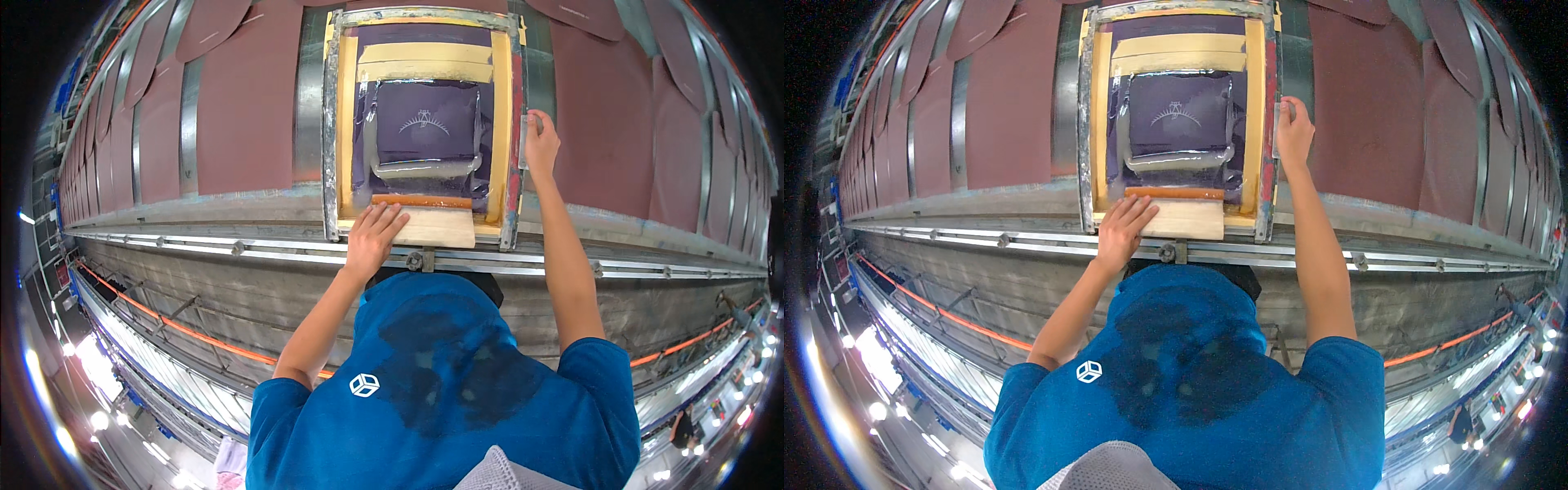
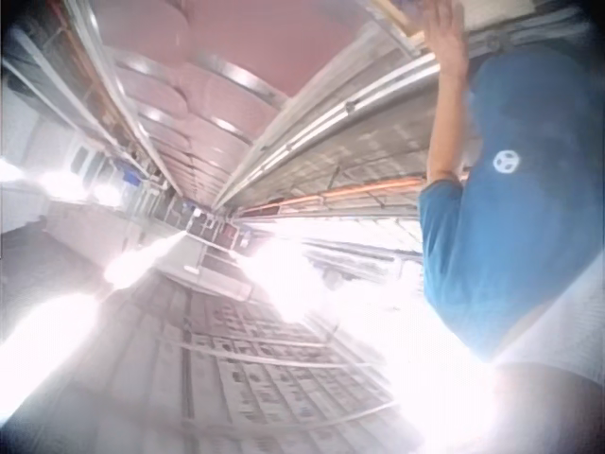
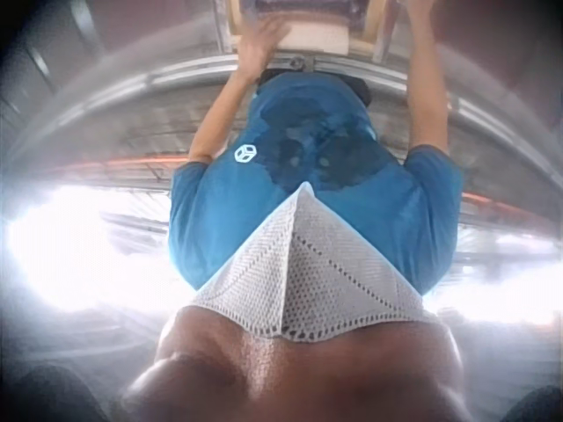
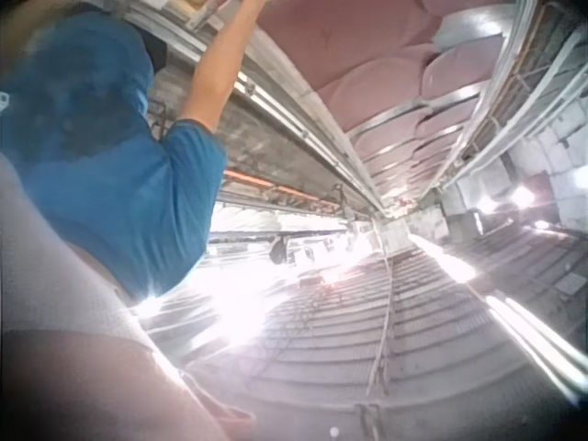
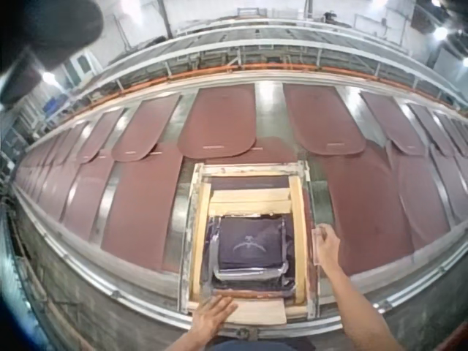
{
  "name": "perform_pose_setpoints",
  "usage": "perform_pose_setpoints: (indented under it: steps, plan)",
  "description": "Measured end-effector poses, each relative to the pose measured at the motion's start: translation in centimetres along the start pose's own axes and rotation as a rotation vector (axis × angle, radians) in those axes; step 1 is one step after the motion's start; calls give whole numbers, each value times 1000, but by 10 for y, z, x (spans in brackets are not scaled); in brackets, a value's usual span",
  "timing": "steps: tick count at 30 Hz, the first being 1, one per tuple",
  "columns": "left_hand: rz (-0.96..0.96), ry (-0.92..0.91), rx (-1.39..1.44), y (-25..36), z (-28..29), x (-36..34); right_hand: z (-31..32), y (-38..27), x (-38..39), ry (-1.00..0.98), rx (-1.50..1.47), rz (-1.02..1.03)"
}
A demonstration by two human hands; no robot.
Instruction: The person performs screen printing on a fabric piece using a wooden frame and a squeegee. They repeatedly pull the squeegee across the screen to transfer purple ink onto the material, then lift the frame to reveal the printed design.
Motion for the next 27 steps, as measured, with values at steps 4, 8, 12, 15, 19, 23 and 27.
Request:
perform_pose_setpoints:
  steps: [4,8,12,15,19,23,27]
  plan:
    - [19,41,-63,-12,-17,-17,10,1,-4,-85,111,113]
    - [22,154,-28,-63,-21,-104,11,-67,-5,-294,466,408]
    - [216,-198,64,-100,29,-208,-34,-138,-24,-732,393,383]
    - [186,-164,-6,-119,15,-240,-75,-124,-45,-716,521,275]
    - [98,147,39,-84,0,-183,-67,-79,27,-465,330,451]
    - [21,139,-10,-52,-14,-101,-28,-78,105,-488,234,390]
    - [45,54,74,-68,1,-127,-32,-88,82,-527,275,418]
Point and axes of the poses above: each hand's wrist, its own x-axis away from the middle knuckle, its own z-axis out of the back of the hand, y = z × x, the point moved 1 cm from there along -x, towards the middle knuckle, and after that the axes turned 13 degrees about -x, right-handed, at the moved point
